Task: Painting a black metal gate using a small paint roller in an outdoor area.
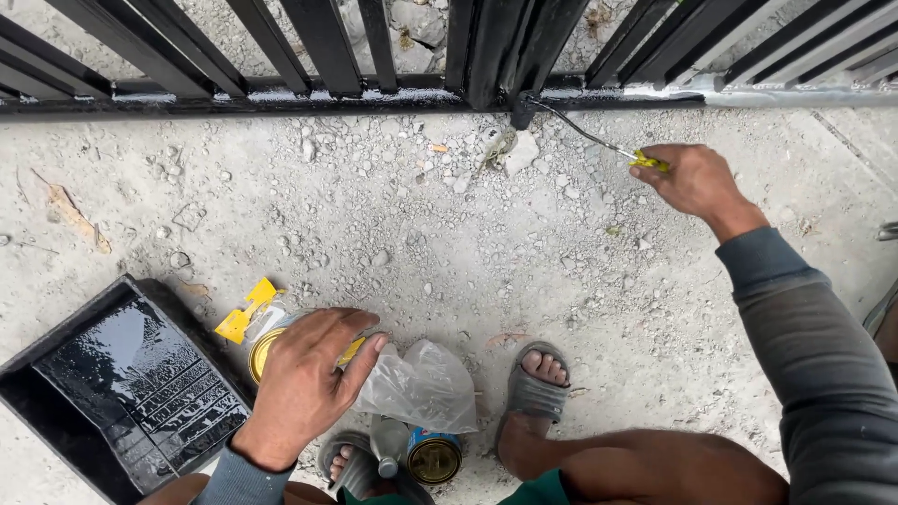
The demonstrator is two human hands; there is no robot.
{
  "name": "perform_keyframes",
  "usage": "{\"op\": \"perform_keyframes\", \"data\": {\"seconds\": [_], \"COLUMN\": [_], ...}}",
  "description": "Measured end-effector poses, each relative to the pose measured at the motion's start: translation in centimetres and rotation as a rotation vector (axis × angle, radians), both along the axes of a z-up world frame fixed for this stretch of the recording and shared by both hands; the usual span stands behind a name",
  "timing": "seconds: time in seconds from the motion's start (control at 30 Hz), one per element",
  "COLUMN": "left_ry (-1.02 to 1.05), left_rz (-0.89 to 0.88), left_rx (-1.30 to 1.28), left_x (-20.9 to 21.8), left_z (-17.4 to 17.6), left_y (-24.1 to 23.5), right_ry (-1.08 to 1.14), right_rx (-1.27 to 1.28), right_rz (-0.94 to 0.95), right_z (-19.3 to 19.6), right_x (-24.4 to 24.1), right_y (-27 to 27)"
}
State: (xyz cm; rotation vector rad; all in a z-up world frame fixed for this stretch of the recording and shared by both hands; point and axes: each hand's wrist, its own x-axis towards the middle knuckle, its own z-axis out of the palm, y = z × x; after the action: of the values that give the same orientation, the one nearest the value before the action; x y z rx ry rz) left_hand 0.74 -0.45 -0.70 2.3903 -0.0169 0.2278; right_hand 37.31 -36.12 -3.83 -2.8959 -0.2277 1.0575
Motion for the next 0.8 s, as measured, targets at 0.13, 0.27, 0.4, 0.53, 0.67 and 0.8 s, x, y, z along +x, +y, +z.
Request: {"op": "perform_keyframes", "data": {"seconds": [0.13, 0.27, 0.4, 0.53, 0.67, 0.8], "left_ry": [-0.007, 0.004, 0.03, 0.055, 0.038, 0.046], "left_rz": [0.037, 0.038, -0.012, -0.023, 0.041, 0.041], "left_rx": [-0.001, -0.015, 0.001, 0.008, -0.004, -0.008], "left_x": [-0.4, -0.7, 0.1, 0.2, -0.5, -0.8], "left_z": [0.3, -0.1, -0.6, -1.1, -0.5, -1.1], "left_y": [0.3, 0.4, -0.1, 0.1, 0.6, 0.5], "right_ry": [-0.064, -0.045, 0.01, 0.047, -0.016, 0.018], "right_rx": [-0.028, 0.023, -0.001, 0.118, 0.195, 0.24], "right_rz": [0.004, -0.227, -0.172, -0.107, -0.262, -0.316], "right_z": [1.8, 2.8, 3.3, 0.6, -0.8, -1.1], "right_x": [1.5, 2.5, 0.5, 0.9, 2.5, 1.7], "right_y": [-2.6, -5.5, 0.6, 0.0, -6.4, -6.0]}}
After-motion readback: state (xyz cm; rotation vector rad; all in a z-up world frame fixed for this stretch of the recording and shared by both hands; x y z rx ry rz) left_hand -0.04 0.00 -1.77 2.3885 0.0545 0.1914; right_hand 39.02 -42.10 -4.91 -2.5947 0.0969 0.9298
